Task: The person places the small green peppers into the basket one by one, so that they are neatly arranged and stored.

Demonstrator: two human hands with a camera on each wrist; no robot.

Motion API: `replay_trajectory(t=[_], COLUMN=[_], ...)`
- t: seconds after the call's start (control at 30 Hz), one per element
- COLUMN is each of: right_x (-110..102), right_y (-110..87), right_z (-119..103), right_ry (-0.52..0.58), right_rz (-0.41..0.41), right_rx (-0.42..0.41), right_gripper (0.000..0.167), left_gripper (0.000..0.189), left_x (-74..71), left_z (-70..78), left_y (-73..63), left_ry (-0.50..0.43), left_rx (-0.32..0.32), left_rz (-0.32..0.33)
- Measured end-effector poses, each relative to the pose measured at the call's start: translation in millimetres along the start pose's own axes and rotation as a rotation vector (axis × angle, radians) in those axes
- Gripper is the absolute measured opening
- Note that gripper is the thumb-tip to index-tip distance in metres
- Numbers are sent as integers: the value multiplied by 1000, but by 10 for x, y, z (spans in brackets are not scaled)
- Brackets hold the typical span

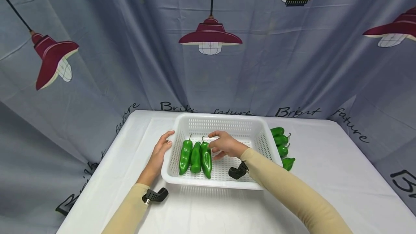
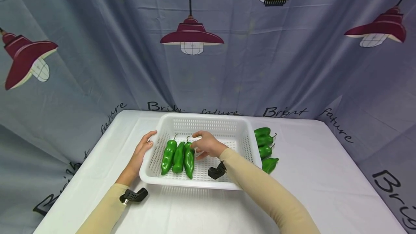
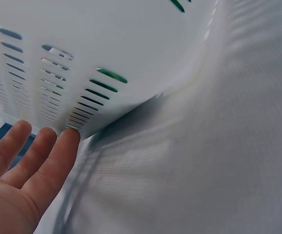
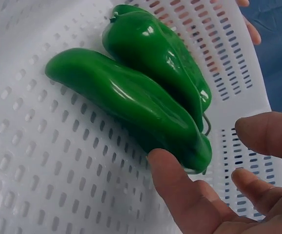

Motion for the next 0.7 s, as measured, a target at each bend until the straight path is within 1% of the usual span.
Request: replay_trajectory(t=[0.17,0.3,0.47,0.7], right_x=[-33,-13,4,15], right_y=[-3,-7,-11,0], right_z=[2,0,10,11], right_ry=[-15,-18,-24,-25], right_rz=[-7,-16,-28,-22], right_rx=[-16,-9,3,2], right_gripper=[58,55,55,54], left_gripper=[47,47,47,47], left_x=[-3,-2,8,-9], left_z=[-15,-7,-4,-20], left_y=[14,-1,-13,-1], left_ry=[0,12,5,2], left_rx=[5,6,13,1], left_rz=[-7,-3,2,12])
Point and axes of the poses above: each hand's wrist, its own y-axis towards the middle knuckle, its own x-axis out of the palm, z = x × y, the point moved 1 cm from there along y, towards the middle knuckle, and after that the axes turned 2 degrees about -x, right-handed, at the moved point
